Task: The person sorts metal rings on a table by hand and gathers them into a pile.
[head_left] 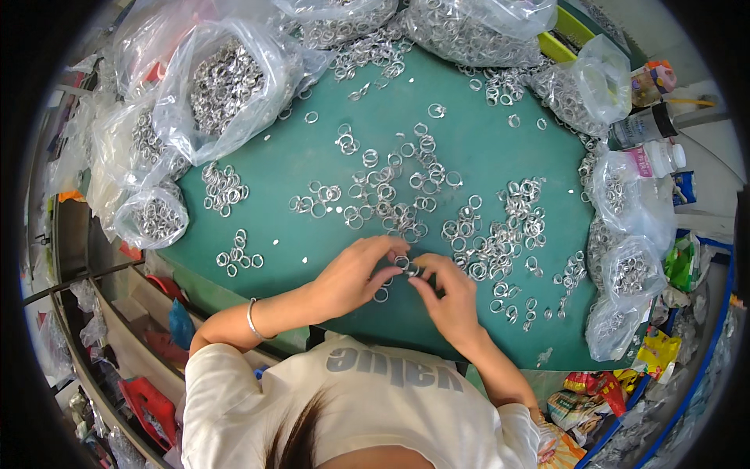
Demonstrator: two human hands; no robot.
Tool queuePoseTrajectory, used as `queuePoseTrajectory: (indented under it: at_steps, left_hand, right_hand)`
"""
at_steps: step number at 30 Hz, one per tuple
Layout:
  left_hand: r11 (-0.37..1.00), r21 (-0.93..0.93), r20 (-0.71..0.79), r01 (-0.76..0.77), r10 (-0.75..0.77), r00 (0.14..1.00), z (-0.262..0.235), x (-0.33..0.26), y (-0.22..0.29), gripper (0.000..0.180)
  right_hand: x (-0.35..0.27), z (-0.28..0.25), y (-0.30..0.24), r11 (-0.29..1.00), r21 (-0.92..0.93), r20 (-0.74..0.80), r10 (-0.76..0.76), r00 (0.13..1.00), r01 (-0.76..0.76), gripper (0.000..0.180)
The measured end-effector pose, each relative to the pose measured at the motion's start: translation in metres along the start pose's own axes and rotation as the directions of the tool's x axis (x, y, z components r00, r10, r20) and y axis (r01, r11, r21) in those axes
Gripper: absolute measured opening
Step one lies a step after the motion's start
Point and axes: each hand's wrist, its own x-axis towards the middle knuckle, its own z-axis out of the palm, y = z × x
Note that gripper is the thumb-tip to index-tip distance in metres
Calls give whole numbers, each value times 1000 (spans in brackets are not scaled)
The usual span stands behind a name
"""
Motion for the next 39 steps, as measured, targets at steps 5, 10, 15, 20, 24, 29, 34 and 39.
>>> queuePoseTrajectory:
  at_steps: [5,10,15,20,24,29,34,39]
  left_hand:
    - [999,-43,-55,-23,20,998,2,-12,-8,40]
    - [867,382,212,-320,255,943,13,-19,-13,29]
    - [871,348,154,-347,312,937,19,-39,-19,30]
    - [869,291,157,-400,369,916,23,-38,-25,31]
    - [896,258,60,-361,358,932,17,-36,-17,29]
    - [842,463,-69,-278,347,935,2,17,-5,33]
    - [698,691,-5,-189,265,964,21,84,-6,28]
    - [784,594,-13,-181,234,972,11,84,-13,27]
  right_hand:
    - [-4,-1,1,820,549,4,191,982,-162,35]
    - [-11,-21,-5,757,607,9,296,955,-241,34]
    - [3,-130,-7,997,55,-677,75,732,-51,21]
    - [41,-264,53,763,-595,-688,-321,651,-253,24]
    - [66,-242,50,371,-881,-451,-468,760,-294,22]
    - [54,-119,9,863,-497,-187,-211,959,93,12]
    - [78,-60,30,699,-688,-84,-341,936,193,19]
    - [72,-67,27,738,-651,-141,-347,927,177,8]
